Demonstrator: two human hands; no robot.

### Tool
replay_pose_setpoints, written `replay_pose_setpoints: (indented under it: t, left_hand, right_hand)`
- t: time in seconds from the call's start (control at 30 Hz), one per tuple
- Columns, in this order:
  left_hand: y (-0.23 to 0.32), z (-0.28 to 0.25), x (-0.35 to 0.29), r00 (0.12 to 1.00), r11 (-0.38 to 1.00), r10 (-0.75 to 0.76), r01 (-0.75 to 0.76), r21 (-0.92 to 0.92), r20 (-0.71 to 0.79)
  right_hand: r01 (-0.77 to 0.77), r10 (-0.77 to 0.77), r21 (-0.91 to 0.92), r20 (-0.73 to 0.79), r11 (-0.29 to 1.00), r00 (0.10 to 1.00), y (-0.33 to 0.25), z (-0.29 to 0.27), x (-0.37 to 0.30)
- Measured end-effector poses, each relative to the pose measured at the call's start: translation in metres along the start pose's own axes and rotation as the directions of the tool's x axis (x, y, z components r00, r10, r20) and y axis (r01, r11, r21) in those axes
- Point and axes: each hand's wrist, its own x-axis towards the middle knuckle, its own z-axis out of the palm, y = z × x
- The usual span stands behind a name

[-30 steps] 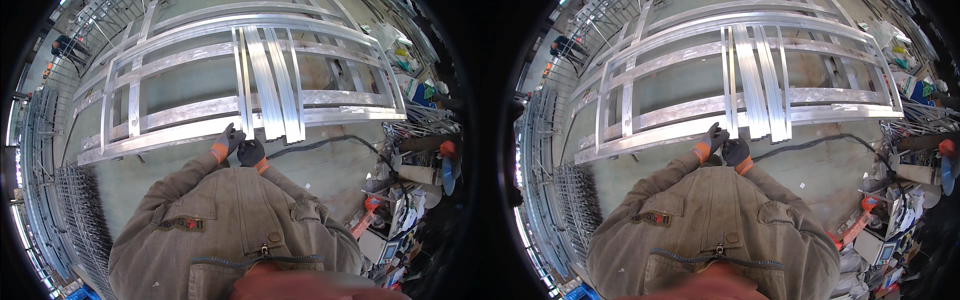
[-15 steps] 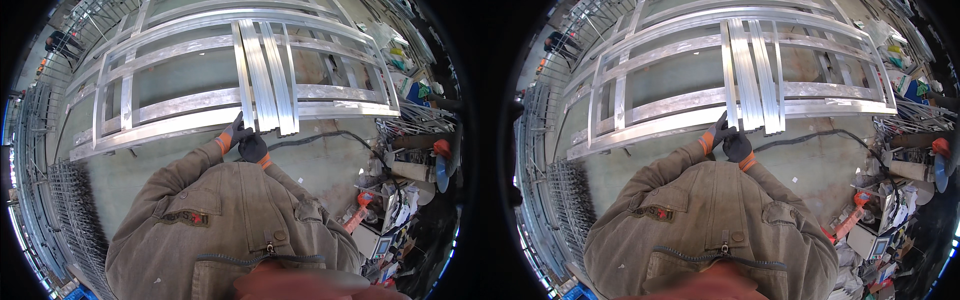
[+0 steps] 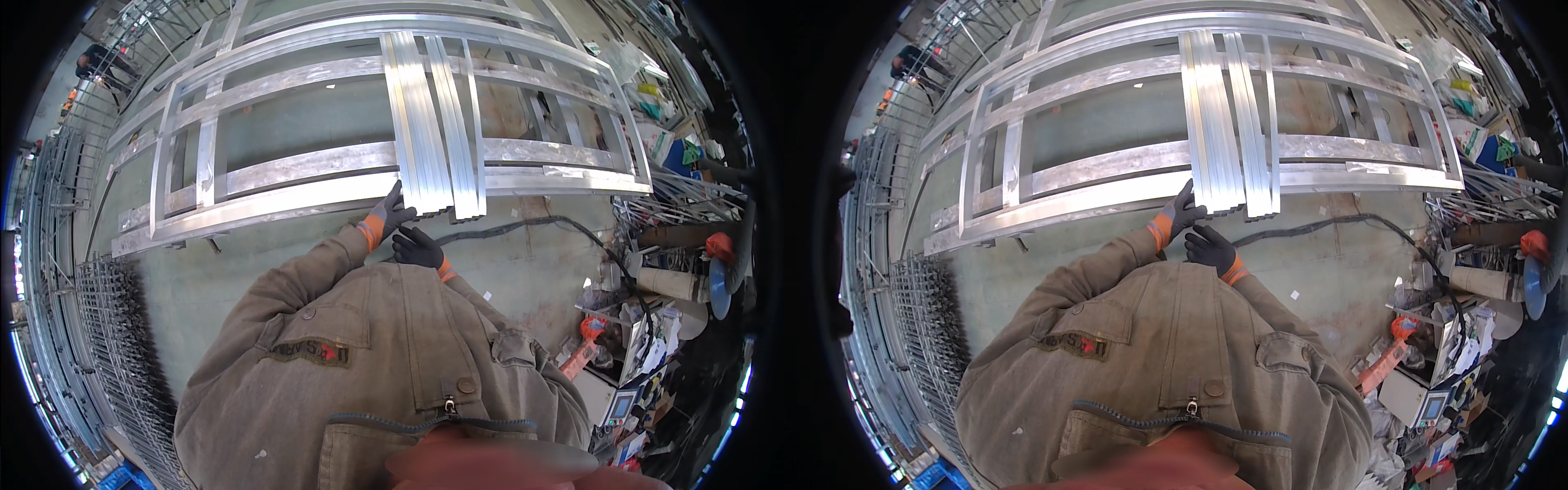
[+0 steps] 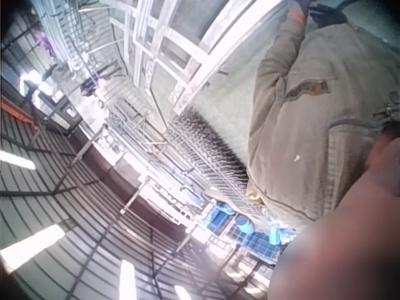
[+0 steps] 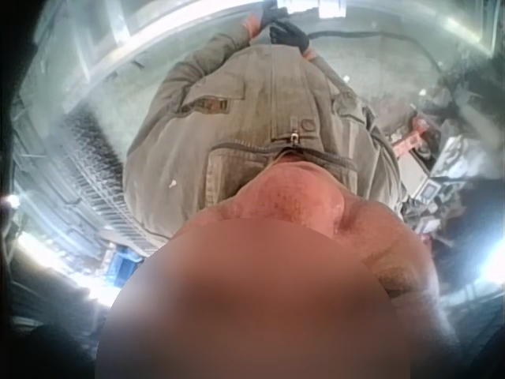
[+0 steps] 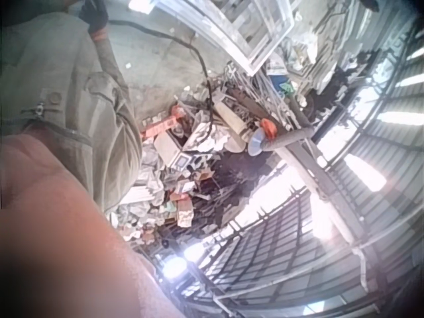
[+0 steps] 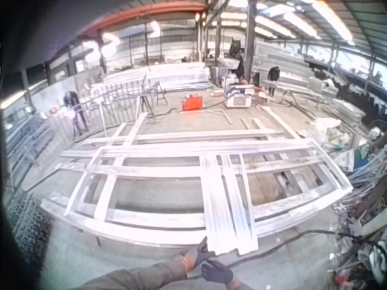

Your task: The person picks up and arranges multiple aluminum extrusions on a metal jig, aligning them into a rectangular frame. The person then uses an angle grinder to cut and smooth the ends of the extrusions. The person repeatedly handles and repositions the extrusions to fit the jig.

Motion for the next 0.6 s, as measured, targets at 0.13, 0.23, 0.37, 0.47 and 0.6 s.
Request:
replay_pose_setpoints:
  t: [0.13,0.23,0.37,0.47,0.6]
  left_hand:
    - [0.006,0.0,-0.002,0.996,0.991,-0.087,0.089,-0.1,0.029]
    - [0.016,0.0,-0.008,0.995,0.986,-0.087,0.092,-0.142,0.038]
    - [0.029,0.005,-0.013,0.994,0.984,-0.107,0.107,-0.14,0.005]
    - [0.036,0.009,-0.013,0.994,0.986,-0.09,0.079,-0.144,-0.069]
    - [0.043,0.005,-0.015,0.995,0.997,-0.083,0.083,-0.003,-0.051]
  right_hand:
    - [0.001,-0.003,-0.017,-0.122,1.0,0.993,-0.004,-0.035,0.002]
    - [0.066,-0.086,-0.091,-0.239,0.994,0.967,-0.012,-0.059,-0.002]
    - [0.127,-0.164,-0.14,-0.295,0.982,0.941,-0.023,-0.091,-0.009]
    - [0.119,-0.126,-0.052,-0.185,0.992,0.975,-0.029,-0.115,-0.016]
    - [0.173,-0.192,-0.088,-0.318,0.981,0.928,-0.025,-0.145,-0.04]
